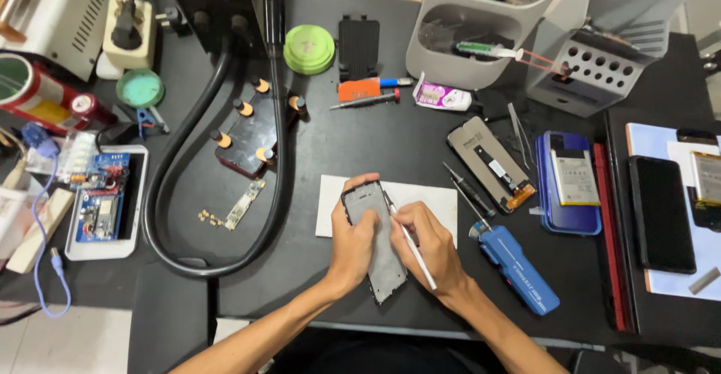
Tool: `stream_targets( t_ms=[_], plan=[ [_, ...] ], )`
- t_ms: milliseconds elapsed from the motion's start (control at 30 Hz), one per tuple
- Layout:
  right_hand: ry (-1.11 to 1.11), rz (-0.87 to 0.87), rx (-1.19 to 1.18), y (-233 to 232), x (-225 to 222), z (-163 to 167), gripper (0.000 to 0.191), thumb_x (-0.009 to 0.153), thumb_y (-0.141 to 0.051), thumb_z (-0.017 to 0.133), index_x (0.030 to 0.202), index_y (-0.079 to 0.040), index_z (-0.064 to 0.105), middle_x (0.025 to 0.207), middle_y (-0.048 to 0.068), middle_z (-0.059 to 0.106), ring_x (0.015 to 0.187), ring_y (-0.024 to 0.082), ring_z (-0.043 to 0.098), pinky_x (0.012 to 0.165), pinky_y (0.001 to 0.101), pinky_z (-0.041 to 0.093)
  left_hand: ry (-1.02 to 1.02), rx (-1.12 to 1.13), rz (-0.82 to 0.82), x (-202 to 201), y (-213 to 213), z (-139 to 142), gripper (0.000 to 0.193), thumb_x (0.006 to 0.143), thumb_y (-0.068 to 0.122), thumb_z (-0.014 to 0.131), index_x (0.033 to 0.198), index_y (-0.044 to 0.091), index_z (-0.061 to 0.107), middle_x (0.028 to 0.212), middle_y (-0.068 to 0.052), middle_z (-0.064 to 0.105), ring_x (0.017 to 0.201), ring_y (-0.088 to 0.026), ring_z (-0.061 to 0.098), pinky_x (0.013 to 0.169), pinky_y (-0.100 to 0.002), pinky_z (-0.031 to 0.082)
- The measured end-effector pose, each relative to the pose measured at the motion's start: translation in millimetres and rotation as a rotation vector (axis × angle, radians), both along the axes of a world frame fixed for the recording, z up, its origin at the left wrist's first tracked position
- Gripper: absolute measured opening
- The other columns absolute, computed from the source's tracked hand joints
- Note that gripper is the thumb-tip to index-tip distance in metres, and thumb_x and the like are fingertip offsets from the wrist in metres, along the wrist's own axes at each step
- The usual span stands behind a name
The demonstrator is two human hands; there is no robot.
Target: The person uses a white plastic spudger to pry and separate the screen assembly from the smartphone frame along the edges. They then switch to a blue hot air gun to apply heat to the frame and continue prying to loosen adhesive. The phone remains disassembled on the workbench throughout the clip.
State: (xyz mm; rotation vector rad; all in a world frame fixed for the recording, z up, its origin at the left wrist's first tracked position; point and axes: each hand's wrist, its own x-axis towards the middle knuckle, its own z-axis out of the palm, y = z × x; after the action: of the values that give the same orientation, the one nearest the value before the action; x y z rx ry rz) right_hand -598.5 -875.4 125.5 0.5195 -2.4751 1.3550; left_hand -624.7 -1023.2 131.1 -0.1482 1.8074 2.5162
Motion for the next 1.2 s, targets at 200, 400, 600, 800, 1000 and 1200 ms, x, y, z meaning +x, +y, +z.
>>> stream_targets(
  t_ms=[200,400,600,800,1000,1200],
  plan=[
    [-0.042,-0.008,-0.002,16,-7,6,0.016,0.086,0.004,0.070,0.097,0.001,0.058,0.088,0.011,0.065,0.068,0.019,0.069,0.062,0.0298,0.056,0.008,-0.035,0.022,-13,15,3,0.049,0.079,-0.003,0.047,0.125,0.001,0.062,0.094,-0.005,0.061,0.081,-0.011,0.055,0.074,-0.026,0.050],
    [0.041,0.003,0.008,32,-28,6,0.017,0.087,0.005,0.070,0.099,0.002,0.058,0.091,0.013,0.065,0.074,0.022,0.069,0.066,0.0310,0.056,0.035,-0.067,0.013,-25,32,3,0.050,0.077,-0.004,0.048,0.124,0.000,0.062,0.097,-0.005,0.064,0.085,-0.012,0.059,0.079,-0.025,0.052],
    [0.027,-0.010,0.039,42,-30,6,0.017,0.087,0.004,0.070,0.098,0.002,0.057,0.090,0.013,0.064,0.075,0.022,0.068,0.066,0.0310,0.055,0.022,-0.037,-0.004,-24,40,5,0.050,0.079,-0.004,0.047,0.127,0.000,0.062,0.094,-0.006,0.063,0.082,-0.012,0.057,0.076,-0.026,0.051],
    [-0.041,0.017,-0.006,55,-29,5,0.014,0.086,0.003,0.071,0.093,0.001,0.059,0.086,0.011,0.065,0.069,0.019,0.068,0.064,0.0297,0.057,-0.056,-0.049,-0.029,-29,48,7,0.053,0.078,-0.004,0.047,0.129,0.003,0.061,0.093,-0.006,0.063,0.076,-0.012,0.055,0.069,-0.026,0.049],
    [0.077,-0.023,-0.005,57,-40,4,0.018,0.088,0.004,0.073,0.101,0.002,0.061,0.098,0.014,0.069,0.082,0.020,0.070,0.071,0.0300,0.058,-0.003,-0.016,-0.053,-31,53,3,0.054,0.080,-0.003,0.047,0.133,0.003,0.057,0.098,-0.007,0.064,0.083,-0.012,0.059,0.075,-0.025,0.052],
    [0.051,-0.127,-0.070,63,-31,4,0.020,0.088,0.002,0.074,0.105,0.000,0.064,0.098,0.012,0.070,0.079,0.017,0.070,0.069,0.0286,0.057,-0.036,0.025,-0.053,-35,57,5,0.059,0.076,-0.004,0.045,0.133,0.004,0.055,0.093,-0.009,0.064,0.080,-0.014,0.061,0.073,-0.027,0.054]
  ],
)
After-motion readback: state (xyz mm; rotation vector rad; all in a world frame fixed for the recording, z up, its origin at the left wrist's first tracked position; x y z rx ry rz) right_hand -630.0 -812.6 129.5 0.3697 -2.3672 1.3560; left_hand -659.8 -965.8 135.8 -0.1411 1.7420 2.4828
